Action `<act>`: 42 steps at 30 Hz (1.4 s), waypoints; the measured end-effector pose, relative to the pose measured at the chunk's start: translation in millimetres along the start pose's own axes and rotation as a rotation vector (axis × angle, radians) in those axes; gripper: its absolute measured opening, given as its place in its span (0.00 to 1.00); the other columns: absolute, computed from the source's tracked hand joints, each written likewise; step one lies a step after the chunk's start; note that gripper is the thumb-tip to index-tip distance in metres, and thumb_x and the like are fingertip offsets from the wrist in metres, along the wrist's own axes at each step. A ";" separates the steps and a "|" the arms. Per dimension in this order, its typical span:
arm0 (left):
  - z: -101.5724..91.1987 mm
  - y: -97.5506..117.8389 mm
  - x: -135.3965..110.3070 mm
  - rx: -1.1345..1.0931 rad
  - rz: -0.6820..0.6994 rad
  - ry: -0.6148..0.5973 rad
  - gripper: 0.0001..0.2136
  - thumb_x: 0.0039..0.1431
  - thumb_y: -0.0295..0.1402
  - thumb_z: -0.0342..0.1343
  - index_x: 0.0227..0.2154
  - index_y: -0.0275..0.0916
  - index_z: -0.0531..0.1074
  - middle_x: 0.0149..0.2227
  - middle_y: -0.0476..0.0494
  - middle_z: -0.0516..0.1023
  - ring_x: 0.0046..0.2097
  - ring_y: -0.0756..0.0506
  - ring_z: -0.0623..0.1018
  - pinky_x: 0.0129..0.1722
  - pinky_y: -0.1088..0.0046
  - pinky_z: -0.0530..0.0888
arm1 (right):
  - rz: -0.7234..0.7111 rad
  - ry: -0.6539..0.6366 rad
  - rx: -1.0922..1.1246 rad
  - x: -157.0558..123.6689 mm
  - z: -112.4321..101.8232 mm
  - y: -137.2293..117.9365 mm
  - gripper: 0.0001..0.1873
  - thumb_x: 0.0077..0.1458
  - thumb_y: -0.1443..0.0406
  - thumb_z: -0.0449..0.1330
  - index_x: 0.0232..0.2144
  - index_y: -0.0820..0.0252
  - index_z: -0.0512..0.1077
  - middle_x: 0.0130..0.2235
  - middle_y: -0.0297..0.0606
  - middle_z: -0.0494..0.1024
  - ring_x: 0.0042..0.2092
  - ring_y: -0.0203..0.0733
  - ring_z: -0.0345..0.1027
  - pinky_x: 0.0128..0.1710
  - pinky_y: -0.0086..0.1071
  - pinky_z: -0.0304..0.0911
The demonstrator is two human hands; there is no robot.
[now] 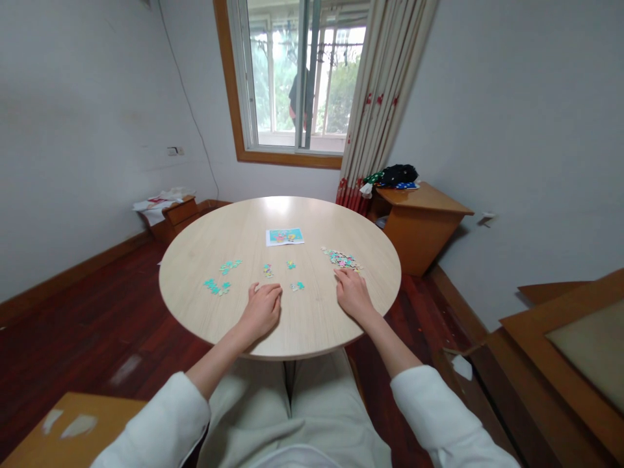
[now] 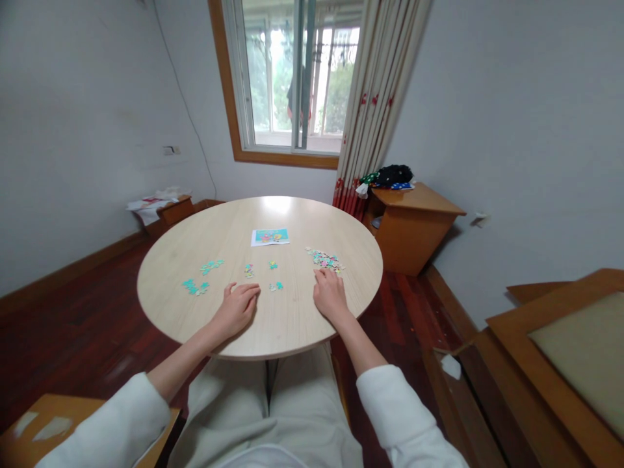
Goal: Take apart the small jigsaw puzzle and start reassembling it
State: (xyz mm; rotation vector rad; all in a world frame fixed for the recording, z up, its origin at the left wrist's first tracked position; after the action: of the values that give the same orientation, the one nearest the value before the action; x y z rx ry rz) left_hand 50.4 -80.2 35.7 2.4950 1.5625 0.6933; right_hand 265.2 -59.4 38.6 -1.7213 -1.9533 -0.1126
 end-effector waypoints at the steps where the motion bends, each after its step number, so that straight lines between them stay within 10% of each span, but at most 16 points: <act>1: -0.9 -2.7 -2.1 0.002 -0.003 0.000 0.16 0.60 0.27 0.41 0.43 0.39 0.72 0.50 0.37 0.74 0.53 0.43 0.71 0.59 0.52 0.50 | 0.034 0.004 -0.033 1.0 -1.9 8.7 0.22 0.53 0.74 0.49 0.50 0.62 0.69 0.49 0.49 0.70 0.51 0.49 0.61 0.49 0.41 0.55; 19: 23.6 87.1 0.3 0.182 0.196 -0.163 0.16 0.62 0.37 0.41 0.40 0.35 0.71 0.46 0.33 0.73 0.49 0.35 0.67 0.51 0.52 0.57 | 0.033 -0.016 -0.125 0.4 -2.7 21.7 0.17 0.56 0.71 0.49 0.44 0.62 0.73 0.47 0.47 0.72 0.47 0.48 0.63 0.44 0.38 0.57; 27: 22.5 64.4 2.4 0.195 0.104 -0.115 0.20 0.62 0.38 0.41 0.54 0.36 0.63 0.60 0.32 0.62 0.58 0.33 0.61 0.56 0.47 0.51 | 0.037 -0.044 -0.108 0.6 -1.2 20.7 0.18 0.56 0.71 0.49 0.45 0.62 0.72 0.48 0.48 0.72 0.48 0.48 0.63 0.47 0.39 0.56; 37: 13.9 89.7 -29.6 0.139 0.303 -0.098 0.13 0.60 0.36 0.45 0.43 0.38 0.70 0.49 0.37 0.73 0.54 0.38 0.66 0.56 0.49 0.51 | 0.040 -0.057 -0.112 0.8 -0.2 20.6 0.18 0.56 0.71 0.48 0.45 0.64 0.72 0.48 0.48 0.72 0.48 0.48 0.63 0.47 0.39 0.56; 42: -16.3 49.4 -48.5 0.201 0.174 0.053 0.11 0.60 0.30 0.44 0.34 0.38 0.72 0.39 0.40 0.78 0.47 0.40 0.71 0.53 0.51 0.52 | 0.056 -0.011 -0.086 1.6 -0.8 27.6 0.17 0.56 0.71 0.49 0.46 0.64 0.71 0.48 0.48 0.72 0.48 0.47 0.63 0.47 0.37 0.55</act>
State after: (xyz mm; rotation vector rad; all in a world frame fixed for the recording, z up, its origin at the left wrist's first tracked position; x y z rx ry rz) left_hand 66.3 -147.7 51.3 2.8081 1.5142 0.6587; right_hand 291.5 -53.1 32.3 -1.8335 -1.9321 -0.1697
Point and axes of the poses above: each hand's wrist, its own x-axis towards the middle knuckle, its own z-axis out of the palm, y = z × x, the point moved 10 cm from there along x, towards the middle knuckle
